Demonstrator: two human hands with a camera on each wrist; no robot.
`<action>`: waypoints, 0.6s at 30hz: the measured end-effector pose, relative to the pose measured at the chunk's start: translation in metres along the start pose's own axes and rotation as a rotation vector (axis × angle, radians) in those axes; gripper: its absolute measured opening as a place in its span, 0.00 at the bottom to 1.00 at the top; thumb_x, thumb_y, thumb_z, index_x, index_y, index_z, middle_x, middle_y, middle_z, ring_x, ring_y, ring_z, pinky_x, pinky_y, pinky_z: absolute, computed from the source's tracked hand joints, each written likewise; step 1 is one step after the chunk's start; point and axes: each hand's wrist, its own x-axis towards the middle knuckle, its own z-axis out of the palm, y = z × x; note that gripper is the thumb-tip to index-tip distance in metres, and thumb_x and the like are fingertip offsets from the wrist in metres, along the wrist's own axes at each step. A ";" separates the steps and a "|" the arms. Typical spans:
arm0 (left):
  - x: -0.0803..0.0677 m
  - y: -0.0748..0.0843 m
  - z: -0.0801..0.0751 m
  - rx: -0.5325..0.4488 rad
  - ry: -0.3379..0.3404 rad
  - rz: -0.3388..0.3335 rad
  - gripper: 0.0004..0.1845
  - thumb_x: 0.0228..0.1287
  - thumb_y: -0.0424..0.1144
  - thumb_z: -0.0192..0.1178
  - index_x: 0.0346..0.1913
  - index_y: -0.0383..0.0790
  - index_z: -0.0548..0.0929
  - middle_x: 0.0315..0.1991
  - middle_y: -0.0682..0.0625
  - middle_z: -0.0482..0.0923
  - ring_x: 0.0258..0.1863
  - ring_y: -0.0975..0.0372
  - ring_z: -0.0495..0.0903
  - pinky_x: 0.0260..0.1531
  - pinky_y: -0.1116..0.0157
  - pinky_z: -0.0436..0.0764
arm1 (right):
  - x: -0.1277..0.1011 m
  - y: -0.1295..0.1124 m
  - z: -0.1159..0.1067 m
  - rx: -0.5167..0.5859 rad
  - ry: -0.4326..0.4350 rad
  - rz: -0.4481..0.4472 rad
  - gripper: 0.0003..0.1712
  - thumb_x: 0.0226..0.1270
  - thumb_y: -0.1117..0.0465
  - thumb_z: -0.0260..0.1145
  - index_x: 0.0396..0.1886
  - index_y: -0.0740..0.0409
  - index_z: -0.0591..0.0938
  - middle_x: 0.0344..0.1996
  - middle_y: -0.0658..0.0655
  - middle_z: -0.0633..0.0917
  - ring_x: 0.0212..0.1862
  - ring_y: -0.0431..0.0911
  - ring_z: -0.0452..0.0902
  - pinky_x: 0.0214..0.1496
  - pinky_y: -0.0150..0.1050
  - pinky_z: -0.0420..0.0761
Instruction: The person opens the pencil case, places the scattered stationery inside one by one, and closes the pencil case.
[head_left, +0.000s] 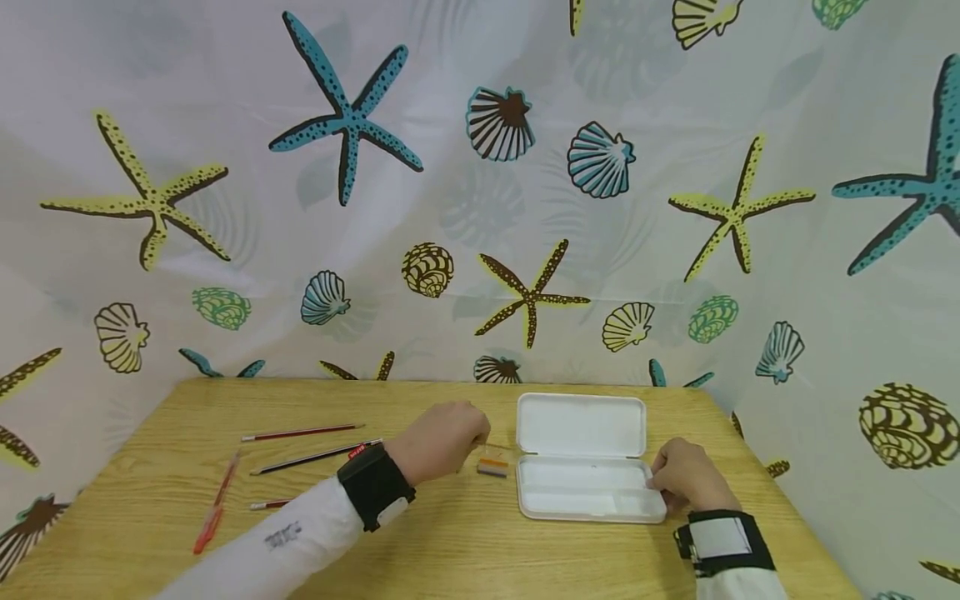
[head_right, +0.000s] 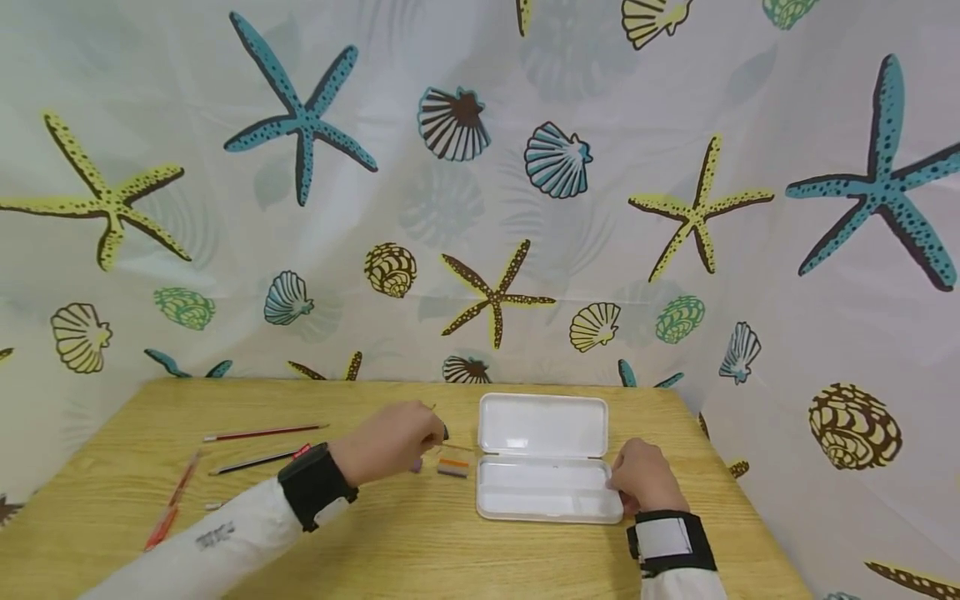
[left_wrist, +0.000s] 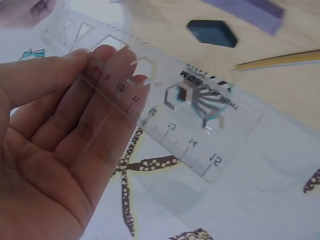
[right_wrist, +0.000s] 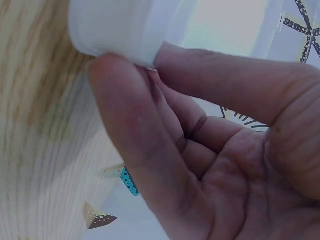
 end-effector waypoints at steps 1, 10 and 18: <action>0.004 0.003 -0.003 -0.012 0.006 -0.002 0.19 0.67 0.22 0.64 0.22 0.44 0.75 0.20 0.57 0.60 0.22 0.67 0.58 0.23 0.70 0.60 | 0.000 0.000 0.000 0.000 0.000 -0.004 0.07 0.62 0.73 0.71 0.28 0.67 0.80 0.23 0.59 0.80 0.22 0.48 0.78 0.26 0.38 0.79; 0.043 0.036 -0.007 0.053 0.032 -0.005 0.06 0.69 0.30 0.66 0.35 0.43 0.89 0.29 0.56 0.84 0.26 0.69 0.75 0.28 0.74 0.74 | 0.000 0.002 0.001 0.030 0.000 0.013 0.07 0.62 0.74 0.71 0.28 0.68 0.80 0.24 0.60 0.81 0.23 0.48 0.81 0.25 0.39 0.82; 0.077 0.065 0.008 0.060 0.062 0.035 0.13 0.72 0.31 0.63 0.27 0.46 0.83 0.22 0.58 0.76 0.21 0.70 0.68 0.23 0.74 0.67 | 0.003 0.002 0.000 0.012 0.002 0.028 0.07 0.63 0.73 0.71 0.28 0.67 0.80 0.24 0.60 0.80 0.23 0.48 0.80 0.25 0.38 0.81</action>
